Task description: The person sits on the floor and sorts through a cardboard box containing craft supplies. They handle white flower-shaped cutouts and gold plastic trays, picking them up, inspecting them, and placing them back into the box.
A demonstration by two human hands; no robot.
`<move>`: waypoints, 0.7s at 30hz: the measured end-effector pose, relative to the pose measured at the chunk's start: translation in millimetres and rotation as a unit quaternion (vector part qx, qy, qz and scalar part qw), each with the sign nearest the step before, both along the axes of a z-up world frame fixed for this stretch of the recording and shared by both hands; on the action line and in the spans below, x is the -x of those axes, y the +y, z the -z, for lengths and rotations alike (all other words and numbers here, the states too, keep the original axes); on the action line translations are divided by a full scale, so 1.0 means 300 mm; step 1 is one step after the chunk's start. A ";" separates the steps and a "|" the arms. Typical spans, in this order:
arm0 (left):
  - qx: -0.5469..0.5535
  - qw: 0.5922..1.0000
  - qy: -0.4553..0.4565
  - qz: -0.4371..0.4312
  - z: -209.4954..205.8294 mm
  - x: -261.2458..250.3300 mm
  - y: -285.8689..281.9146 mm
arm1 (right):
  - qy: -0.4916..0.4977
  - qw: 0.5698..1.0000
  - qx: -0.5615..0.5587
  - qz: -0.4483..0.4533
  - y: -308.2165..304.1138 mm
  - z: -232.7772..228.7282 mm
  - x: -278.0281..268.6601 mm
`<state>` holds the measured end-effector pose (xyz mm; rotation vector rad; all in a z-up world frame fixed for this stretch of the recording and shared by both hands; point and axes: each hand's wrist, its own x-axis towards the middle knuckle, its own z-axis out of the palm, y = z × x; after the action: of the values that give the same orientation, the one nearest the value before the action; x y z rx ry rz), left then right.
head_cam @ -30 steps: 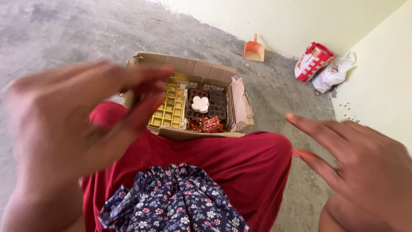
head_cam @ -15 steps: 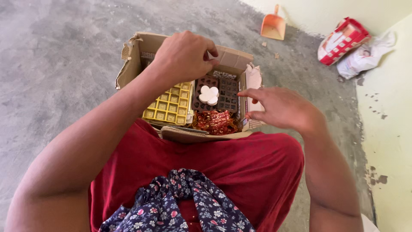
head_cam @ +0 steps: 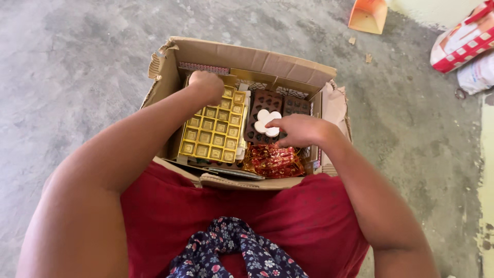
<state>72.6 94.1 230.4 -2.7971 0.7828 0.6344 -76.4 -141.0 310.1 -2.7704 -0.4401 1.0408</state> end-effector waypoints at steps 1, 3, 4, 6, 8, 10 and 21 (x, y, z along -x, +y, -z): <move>-0.009 1.000 0.008 0.012 0.051 -0.023 -0.001 | -0.002 1.000 -0.012 -0.003 0.009 0.005 -0.015; -0.014 0.999 0.034 -0.005 0.165 -0.062 -0.001 | -0.004 1.000 -0.022 -0.011 0.023 0.006 -0.048; -0.012 0.998 0.050 -0.031 0.228 -0.082 -0.007 | -0.006 1.000 -0.020 -0.012 0.030 0.005 -0.066; 0.029 0.991 0.098 -0.089 0.369 -0.141 0.004 | -0.008 1.000 -0.023 -0.016 0.048 0.014 -0.103; 0.109 0.968 0.162 -0.156 0.529 -0.189 0.032 | -0.006 0.999 -0.028 -0.024 0.057 0.026 -0.138; 0.100 0.968 0.098 -0.207 0.680 -0.220 0.051 | 0.011 0.999 -0.021 -0.033 0.078 0.043 -0.168; 0.170 0.916 0.184 -0.314 1.009 -0.428 0.159 | 0.025 0.998 -0.017 -0.048 0.118 0.104 -0.293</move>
<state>200.9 141.8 -72.2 -3.3075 -0.0089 1.2588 11.3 -105.6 278.9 -2.7114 -0.5847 1.1098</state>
